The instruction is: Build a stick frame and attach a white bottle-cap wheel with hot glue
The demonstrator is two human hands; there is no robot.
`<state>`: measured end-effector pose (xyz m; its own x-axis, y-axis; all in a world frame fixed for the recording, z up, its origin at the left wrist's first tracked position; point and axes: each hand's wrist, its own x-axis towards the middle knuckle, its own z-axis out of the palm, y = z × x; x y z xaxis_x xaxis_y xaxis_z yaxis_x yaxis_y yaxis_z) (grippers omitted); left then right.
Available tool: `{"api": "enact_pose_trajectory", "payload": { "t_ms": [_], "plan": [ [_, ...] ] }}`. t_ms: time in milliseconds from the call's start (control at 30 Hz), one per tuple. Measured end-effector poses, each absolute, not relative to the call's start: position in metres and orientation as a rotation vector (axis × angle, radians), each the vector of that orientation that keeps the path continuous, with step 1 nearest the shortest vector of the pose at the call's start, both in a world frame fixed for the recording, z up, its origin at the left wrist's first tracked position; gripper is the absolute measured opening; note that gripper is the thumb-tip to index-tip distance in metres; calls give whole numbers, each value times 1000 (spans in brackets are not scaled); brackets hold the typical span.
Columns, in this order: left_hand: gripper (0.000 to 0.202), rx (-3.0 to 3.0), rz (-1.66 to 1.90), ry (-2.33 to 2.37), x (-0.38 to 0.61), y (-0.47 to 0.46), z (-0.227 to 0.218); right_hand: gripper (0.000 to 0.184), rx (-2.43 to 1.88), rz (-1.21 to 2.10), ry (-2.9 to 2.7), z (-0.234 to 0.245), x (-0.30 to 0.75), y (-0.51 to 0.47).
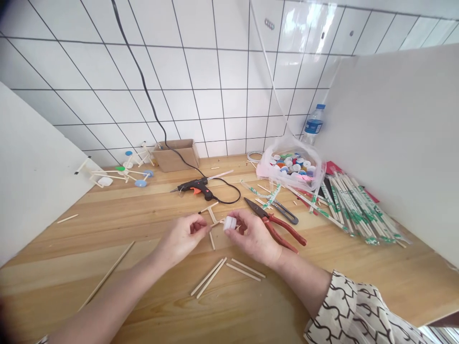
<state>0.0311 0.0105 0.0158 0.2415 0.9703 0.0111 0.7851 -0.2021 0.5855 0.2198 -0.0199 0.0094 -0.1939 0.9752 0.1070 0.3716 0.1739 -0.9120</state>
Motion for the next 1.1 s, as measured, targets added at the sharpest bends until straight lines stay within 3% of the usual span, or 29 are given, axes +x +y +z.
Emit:
{"api": "enact_pose_trajectory", "payload": {
  "t_ms": [333, 767, 1100],
  "plan": [
    [11, 2100, 393, 1640, 40, 22, 11, 23, -1437, 737, -1864, 5, 216, -25],
    [13, 2126, 392, 1623, 42, 19, 6, 23, -1369, 870, -1816, 3, 210, -29],
    [13, 1934, 581, 1505, 36, 17, 4, 25, -1345, 927, -1800, 0, 210, -30]
  ]
}}
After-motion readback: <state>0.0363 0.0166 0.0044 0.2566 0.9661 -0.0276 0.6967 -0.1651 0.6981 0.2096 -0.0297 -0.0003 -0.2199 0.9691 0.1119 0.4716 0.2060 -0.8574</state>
